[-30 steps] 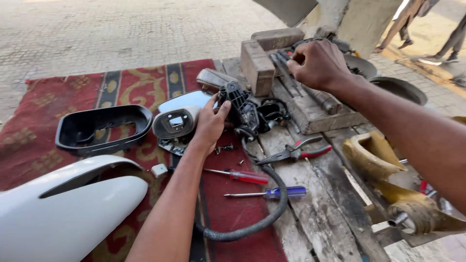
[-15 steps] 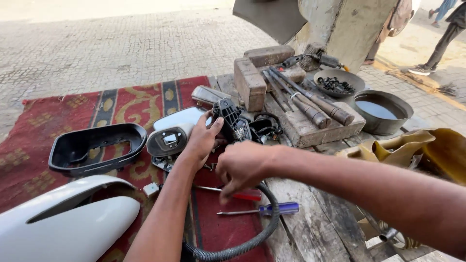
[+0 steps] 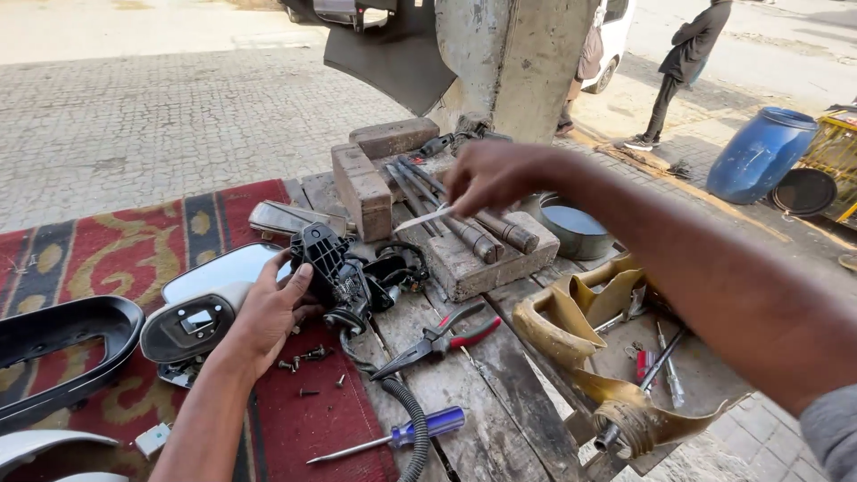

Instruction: Disassembling and repairing a car side mirror assembly using hand tools on a workbench.

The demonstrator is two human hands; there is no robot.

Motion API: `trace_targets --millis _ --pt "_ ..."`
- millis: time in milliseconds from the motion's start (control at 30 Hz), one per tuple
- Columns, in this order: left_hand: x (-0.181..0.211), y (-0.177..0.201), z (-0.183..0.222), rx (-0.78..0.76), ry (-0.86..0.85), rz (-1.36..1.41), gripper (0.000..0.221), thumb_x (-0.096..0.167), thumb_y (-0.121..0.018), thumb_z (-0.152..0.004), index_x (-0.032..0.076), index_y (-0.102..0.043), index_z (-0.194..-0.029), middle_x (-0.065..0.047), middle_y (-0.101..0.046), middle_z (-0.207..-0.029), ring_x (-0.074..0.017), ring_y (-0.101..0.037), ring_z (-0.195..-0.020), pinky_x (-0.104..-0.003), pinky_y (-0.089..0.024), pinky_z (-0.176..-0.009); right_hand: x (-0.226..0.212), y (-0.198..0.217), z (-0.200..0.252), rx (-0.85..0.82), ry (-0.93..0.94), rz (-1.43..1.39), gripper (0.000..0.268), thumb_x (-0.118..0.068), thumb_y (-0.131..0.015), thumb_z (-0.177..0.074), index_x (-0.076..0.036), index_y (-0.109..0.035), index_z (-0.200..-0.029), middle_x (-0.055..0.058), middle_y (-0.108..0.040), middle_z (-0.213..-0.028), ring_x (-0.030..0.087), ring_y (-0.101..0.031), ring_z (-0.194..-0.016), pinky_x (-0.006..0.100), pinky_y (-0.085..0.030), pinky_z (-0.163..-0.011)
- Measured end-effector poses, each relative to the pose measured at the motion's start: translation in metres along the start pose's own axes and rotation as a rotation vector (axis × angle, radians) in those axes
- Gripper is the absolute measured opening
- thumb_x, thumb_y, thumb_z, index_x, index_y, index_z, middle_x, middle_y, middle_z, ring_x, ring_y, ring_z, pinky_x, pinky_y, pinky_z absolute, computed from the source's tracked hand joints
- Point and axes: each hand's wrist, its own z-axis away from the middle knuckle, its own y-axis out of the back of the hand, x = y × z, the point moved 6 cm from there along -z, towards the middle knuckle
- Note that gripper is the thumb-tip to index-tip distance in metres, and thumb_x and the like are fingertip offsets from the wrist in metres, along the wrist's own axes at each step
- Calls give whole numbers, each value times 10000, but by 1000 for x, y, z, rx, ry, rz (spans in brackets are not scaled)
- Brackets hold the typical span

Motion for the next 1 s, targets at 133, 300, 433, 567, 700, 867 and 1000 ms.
trace_targets --millis 133,300,433,567,700,867,1000 --pt "3 -2 1 6 -2 17 673 223 -644 -1000 85 -341 -1584 -225 -587 -1139 -347 -651 -913 -461 -587 -795 149 57 -9 169 -253 49 226 -173 -745 -771 29 -814 -845 216 -713 -672 298 -654 -476 392 -537 -437" --pt "3 -4 1 -6 -18 3 670 235 -650 -997 92 -346 -1577 -191 -593 -1154 -307 -663 -917 -423 -599 -791 256 41 9 31 -784 431 207 -142 -834 -671 -3 -818 -823 162 -750 -697 311 -743 -589 410 -588 -532" --pt "-6 1 -5 -4 -20 0 674 236 -651 -1003 82 -339 -1581 -205 -603 -1136 -311 -660 -902 -431 -604 -778 258 26 4 51 -778 517 205 -176 -829 -673 -76 -841 -852 111 -793 -733 287 -780 -621 400 -598 -575" --pt "-14 4 -18 -25 -25 28 602 227 -630 -993 104 -389 -1531 -166 -654 -1137 -263 -679 -925 -400 -607 -735 225 29 13 14 -809 652 282 -237 -825 -780 -114 -843 -1033 65 -808 -1007 249 -775 -864 409 -619 -694" --pt "-19 6 -23 -57 -24 48 547 212 -607 -981 120 -428 -1489 -138 -717 -1138 -222 -701 -948 -361 -618 -681 197 47 25 81 -884 775 374 -211 -604 -919 -100 -808 -1212 77 -820 -1302 300 -756 -1194 626 -462 -994" --pt "-3 4 -7 -56 17 -8 608 228 -593 -973 107 -379 -1530 -156 -676 -1250 -248 -674 -1045 -366 -622 -761 161 80 -15 226 -596 720 353 -348 -639 -947 -284 -852 -1221 -2 -827 -1282 255 -748 -1169 418 -557 -906" --pt "-7 4 -11 -67 1 -14 602 246 -587 -975 108 -385 -1525 -149 -664 -1246 -236 -672 -1044 -363 -629 -753 26 44 -14 205 -210 325 429 -401 -662 -911 -153 -805 -1230 85 -745 -1330 310 -714 -1162 493 -481 -1055"
